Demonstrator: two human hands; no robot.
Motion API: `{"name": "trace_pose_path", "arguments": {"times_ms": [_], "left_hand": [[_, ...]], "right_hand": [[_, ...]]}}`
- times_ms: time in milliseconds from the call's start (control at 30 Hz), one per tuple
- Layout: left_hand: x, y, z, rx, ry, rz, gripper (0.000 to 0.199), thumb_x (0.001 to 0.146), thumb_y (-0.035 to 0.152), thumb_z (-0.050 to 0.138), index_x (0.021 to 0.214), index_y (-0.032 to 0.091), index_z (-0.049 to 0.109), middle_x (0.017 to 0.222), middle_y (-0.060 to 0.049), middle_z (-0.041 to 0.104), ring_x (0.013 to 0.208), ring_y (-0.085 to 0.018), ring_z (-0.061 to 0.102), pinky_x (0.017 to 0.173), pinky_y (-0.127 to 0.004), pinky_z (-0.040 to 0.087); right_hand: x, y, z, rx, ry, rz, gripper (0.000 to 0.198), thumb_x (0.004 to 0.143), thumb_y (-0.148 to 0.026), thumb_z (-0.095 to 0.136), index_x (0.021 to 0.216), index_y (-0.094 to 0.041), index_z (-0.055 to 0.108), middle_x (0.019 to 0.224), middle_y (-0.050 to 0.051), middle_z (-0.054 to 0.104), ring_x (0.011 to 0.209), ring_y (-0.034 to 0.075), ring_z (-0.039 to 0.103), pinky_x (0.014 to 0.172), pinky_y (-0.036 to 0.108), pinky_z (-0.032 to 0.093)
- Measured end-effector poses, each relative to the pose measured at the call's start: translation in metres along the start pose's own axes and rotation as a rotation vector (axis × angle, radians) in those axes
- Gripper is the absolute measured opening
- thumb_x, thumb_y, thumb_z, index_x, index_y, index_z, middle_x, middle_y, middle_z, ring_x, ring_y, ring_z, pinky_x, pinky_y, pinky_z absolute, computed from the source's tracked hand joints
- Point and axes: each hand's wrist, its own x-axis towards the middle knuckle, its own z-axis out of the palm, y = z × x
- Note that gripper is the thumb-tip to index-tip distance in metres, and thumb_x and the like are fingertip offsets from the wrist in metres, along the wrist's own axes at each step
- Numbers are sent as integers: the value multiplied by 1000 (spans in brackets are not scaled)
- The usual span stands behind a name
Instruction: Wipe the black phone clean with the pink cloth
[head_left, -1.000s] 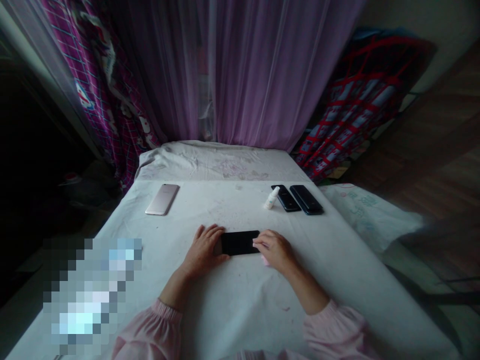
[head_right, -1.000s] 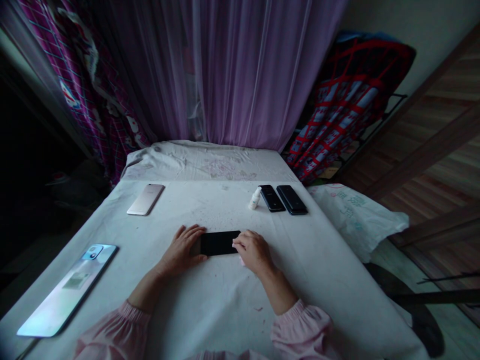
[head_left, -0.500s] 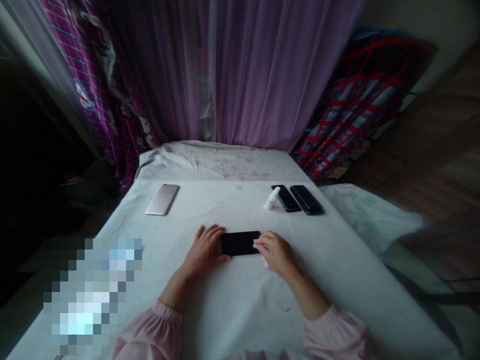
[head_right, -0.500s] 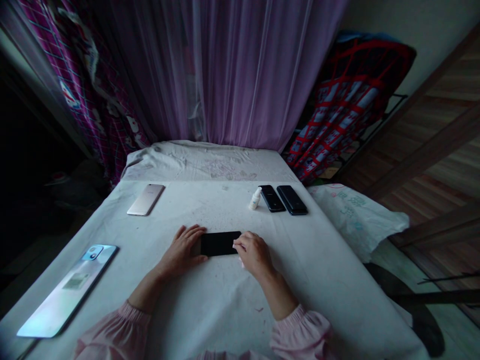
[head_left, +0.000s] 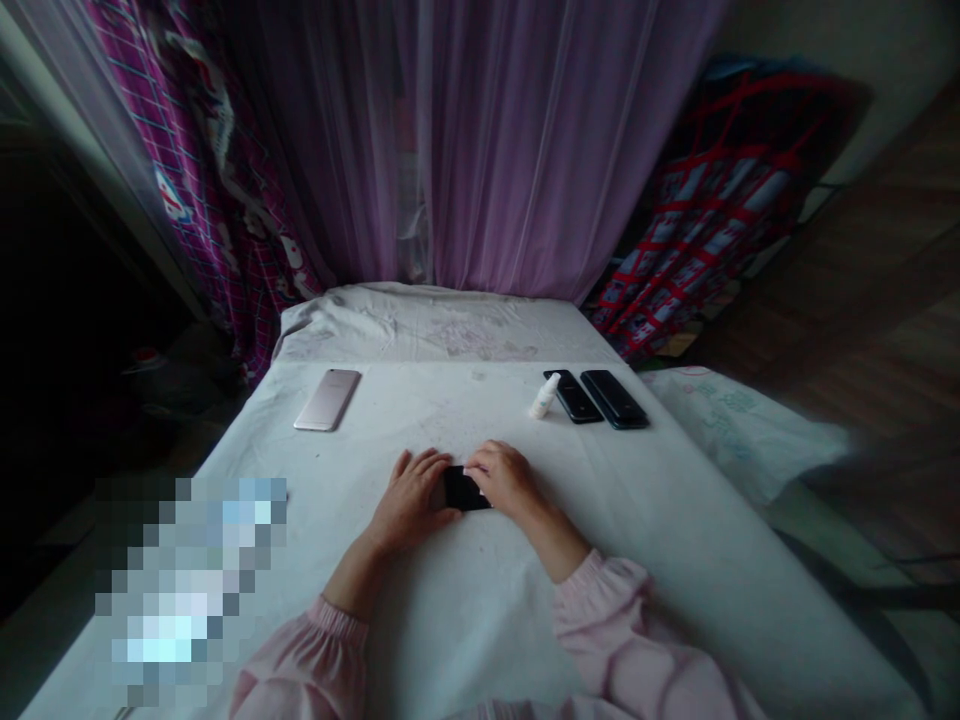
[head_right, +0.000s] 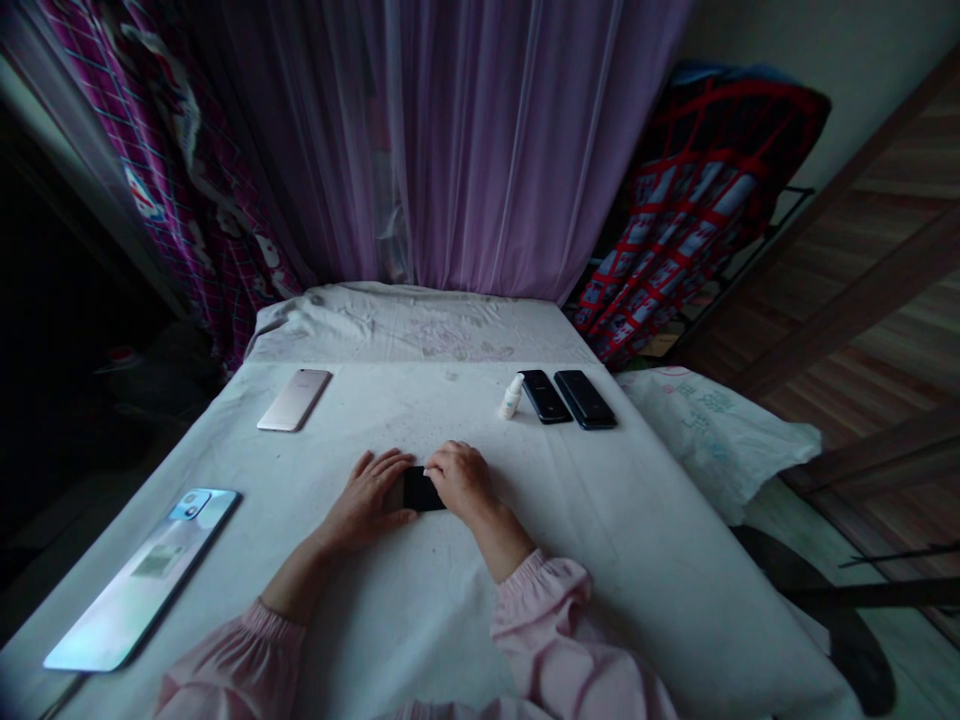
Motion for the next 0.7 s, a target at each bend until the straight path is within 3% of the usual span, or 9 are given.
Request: {"name": "trace_pose_path", "arguments": {"times_ms": [233,533,700], "left_hand": [[1,0,0,6,-4,-9,67,75,42,74,133,21,48,140,-13,53,137,-31,37,114,-59,14],[0,3,0,2,16,-9,68,75,44,74,133,21,48,141,-13,52,137,-31,38,115,-58,15],[0,-1,3,0,30,11,66,75,44,74,133,23,49,140,-12,53,136,-31,39,115,-57,15]], "right_hand": [[5,-19,5,-3,-50,-55,14,83,-12,65,82,-23,74,89,3,71,89,17,62,81,27,44],[-39,-19,2,103,-20,-83,14,81,-12,67,77,-24,73,85,1,70,85,15,62,77,27,43],[-17,-16,4,41,-27,-62,13,81,-14,67,78,-24,74,87,2,71,86,16,63,79,27,45]]}}
